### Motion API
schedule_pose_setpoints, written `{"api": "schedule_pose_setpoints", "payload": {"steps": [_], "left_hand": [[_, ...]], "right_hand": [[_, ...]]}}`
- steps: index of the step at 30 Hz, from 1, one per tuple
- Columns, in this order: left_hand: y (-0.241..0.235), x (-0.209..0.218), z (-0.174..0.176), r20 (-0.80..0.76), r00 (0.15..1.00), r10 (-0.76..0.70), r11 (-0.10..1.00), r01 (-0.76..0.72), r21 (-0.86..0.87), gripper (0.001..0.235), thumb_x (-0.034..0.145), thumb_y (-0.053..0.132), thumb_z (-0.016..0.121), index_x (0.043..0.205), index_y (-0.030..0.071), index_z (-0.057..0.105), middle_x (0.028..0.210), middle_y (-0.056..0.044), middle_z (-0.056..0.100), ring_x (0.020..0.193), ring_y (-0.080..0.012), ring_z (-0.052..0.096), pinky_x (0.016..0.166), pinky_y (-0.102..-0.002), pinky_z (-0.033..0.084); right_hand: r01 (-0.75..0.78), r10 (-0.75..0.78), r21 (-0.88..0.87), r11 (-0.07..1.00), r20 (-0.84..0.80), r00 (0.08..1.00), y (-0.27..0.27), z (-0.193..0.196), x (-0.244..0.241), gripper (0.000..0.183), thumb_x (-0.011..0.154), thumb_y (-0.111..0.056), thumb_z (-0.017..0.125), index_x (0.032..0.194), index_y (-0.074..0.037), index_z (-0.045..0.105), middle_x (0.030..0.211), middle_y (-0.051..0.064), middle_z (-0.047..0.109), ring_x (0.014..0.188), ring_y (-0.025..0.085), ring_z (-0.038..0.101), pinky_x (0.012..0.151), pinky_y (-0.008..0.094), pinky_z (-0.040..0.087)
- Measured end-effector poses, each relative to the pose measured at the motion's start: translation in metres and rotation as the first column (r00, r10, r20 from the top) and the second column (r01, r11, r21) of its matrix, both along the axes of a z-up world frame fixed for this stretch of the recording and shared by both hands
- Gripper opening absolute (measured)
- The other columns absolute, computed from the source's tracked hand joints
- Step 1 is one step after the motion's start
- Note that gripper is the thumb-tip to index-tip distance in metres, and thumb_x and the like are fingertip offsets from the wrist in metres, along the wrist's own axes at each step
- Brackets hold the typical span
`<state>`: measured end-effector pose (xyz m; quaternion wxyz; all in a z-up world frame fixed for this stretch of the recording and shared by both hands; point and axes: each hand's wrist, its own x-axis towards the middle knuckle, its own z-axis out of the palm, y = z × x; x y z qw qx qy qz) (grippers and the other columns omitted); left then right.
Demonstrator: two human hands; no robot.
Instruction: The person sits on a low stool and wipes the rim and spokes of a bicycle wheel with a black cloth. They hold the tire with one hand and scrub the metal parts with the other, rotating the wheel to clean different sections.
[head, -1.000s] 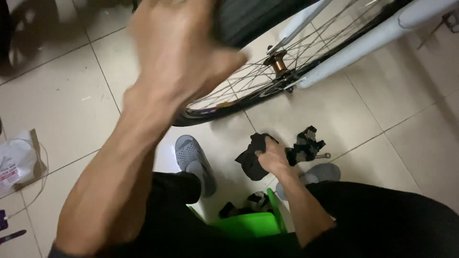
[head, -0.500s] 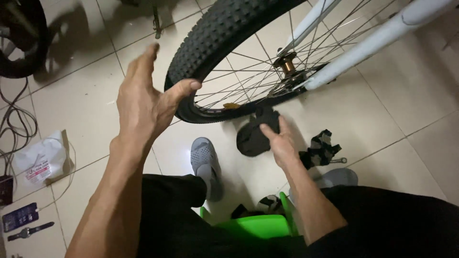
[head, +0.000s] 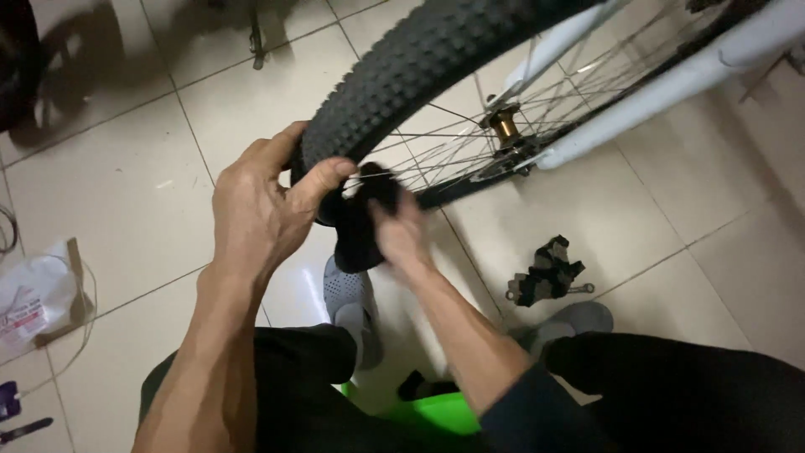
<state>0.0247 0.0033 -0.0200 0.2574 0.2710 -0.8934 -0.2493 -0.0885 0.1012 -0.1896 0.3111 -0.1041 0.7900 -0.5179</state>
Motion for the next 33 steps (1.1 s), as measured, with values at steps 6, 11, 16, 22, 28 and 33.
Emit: {"api": "schedule_pose_setpoints", "payload": {"steps": [6,11,16,22,28,33], "left_hand": [[0.001,-0.002,0.009,0.043,0.999,0.005,0.998,-0.007,0.056,0.061,0.09,0.066,0.058,0.118,0.014,0.073,0.075,-0.009,0.061,0.071,-0.0266,0.056,0.062,-0.039,0.041],[0.002,-0.004,0.01,0.023,1.0,-0.009,1.0,0.009,0.017,0.063,0.092,0.066,0.055,0.12,0.012,0.072,0.073,-0.01,0.059,0.067,-0.0263,0.055,0.058,-0.039,0.04],[-0.002,-0.003,0.01,0.115,0.992,0.044,0.998,-0.05,0.047,0.068,0.087,0.074,0.052,0.118,0.018,0.073,0.08,-0.009,0.066,0.074,-0.0289,0.06,0.062,-0.044,0.043],[0.0,-0.005,0.018,0.162,0.986,0.032,0.988,-0.056,0.145,0.063,0.084,0.072,0.059,0.109,0.016,0.074,0.079,-0.007,0.065,0.071,-0.0279,0.058,0.06,-0.043,0.041],[0.001,-0.002,0.013,0.084,0.996,-0.016,0.998,0.01,0.067,0.061,0.089,0.066,0.061,0.111,0.011,0.073,0.078,-0.011,0.064,0.067,-0.0294,0.055,0.059,-0.044,0.041],[-0.001,-0.002,0.003,0.032,0.999,-0.003,1.0,0.002,0.029,0.077,0.089,0.069,0.057,0.128,0.004,0.072,0.085,-0.014,0.067,0.07,-0.0296,0.06,0.063,-0.044,0.045]], "right_hand": [[0.535,-0.545,0.173,0.827,0.018,0.838,0.029,-0.034,-0.049,0.09,0.094,-0.055,0.053,0.162,-0.012,0.013,0.17,0.012,0.009,0.157,0.028,0.005,0.127,0.041,0.005],[0.177,-0.171,0.023,0.984,-0.15,0.974,-0.014,-0.056,-0.016,0.053,0.09,-0.037,0.063,0.133,-0.008,0.054,0.127,0.02,0.068,0.115,0.038,0.065,0.098,0.044,0.048],[0.043,-0.051,-0.056,0.998,-0.151,0.987,0.01,-0.047,0.005,0.069,0.09,-0.038,0.063,0.148,-0.006,0.045,0.146,0.019,0.055,0.137,0.034,0.05,0.114,0.041,0.035],[0.435,-0.448,-0.112,0.893,-0.275,0.85,0.052,0.006,-0.015,0.075,0.092,-0.043,0.053,0.15,-0.001,0.033,0.146,0.021,0.052,0.13,0.035,0.054,0.11,0.042,0.041],[0.176,-0.24,-0.164,0.971,-0.617,0.75,0.023,-0.014,-0.043,0.042,0.094,-0.008,0.056,0.127,0.013,0.042,0.124,0.031,0.049,0.117,0.048,0.052,0.104,0.052,0.042],[0.322,-0.36,-0.166,0.932,-0.514,0.778,0.002,-0.017,-0.042,0.051,0.093,-0.013,0.053,0.136,0.012,0.04,0.14,0.032,0.046,0.132,0.048,0.045,0.114,0.049,0.034]]}}
